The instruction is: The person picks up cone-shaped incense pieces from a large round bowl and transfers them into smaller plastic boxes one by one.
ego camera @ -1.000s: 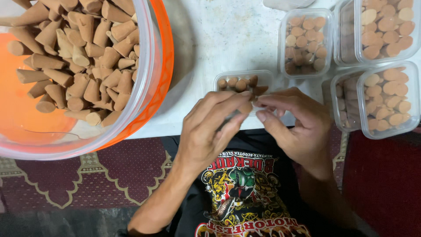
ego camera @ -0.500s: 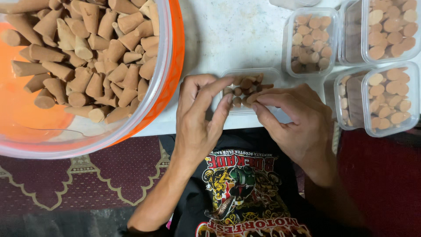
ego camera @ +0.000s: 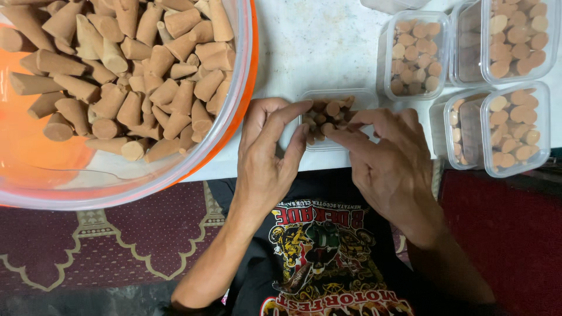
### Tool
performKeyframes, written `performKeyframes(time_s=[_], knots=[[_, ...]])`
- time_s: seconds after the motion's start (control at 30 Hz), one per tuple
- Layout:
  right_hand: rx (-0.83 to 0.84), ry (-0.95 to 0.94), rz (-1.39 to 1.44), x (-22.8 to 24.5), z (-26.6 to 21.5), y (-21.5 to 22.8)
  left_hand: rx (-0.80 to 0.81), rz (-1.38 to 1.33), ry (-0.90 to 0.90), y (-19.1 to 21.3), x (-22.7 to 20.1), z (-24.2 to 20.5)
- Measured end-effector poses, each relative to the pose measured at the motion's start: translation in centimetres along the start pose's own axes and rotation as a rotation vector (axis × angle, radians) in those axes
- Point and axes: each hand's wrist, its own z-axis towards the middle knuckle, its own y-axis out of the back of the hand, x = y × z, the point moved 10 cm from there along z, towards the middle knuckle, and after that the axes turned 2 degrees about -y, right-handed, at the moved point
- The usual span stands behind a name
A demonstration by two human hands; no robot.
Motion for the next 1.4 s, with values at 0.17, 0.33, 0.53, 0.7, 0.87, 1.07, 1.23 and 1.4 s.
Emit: performKeyframes(time_s=[0.17,0.33,0.53,0.7,0.87,1.07,1.23,1.4], knots=[[0.046,-0.007,-0.126,-1.1,-0.2,-1.1,-0.003,-0.008,0.003,0.0,0.1,-0.3],[0.055,-0.037,-0.089,-1.2,-0.2,-1.3,0.005,-0.006,0.018,-0.1,0.0,-0.3],[0.008,0.020,-0.033,-1.0,-0.1,-0.3,0.000,0.003,0.006,0.2,-0.6,-0.3],[-0.049,-0.067,0.101,-1.4,-0.1,1.4,0.067,-0.011,-0.030,1.4,-3.8,-0.6],[-0.175,0.009,0.292,1.8,2.7,6.2,0.175,-0.069,-0.143,5.2,-9.9,-1.2],[-0.208,0.107,0.294,6.2,6.7,9.8,-0.002,0.118,-0.373,13.2,-16.4,-1.0],[-0.143,0.512,0.263,14.4,10.8,11.7,-0.207,0.489,-0.299,18.9,-14.4,1.8],[0.086,0.553,0.217,16.7,14.9,7.9,0.021,0.776,-0.142,17.0,-7.9,6.1]])
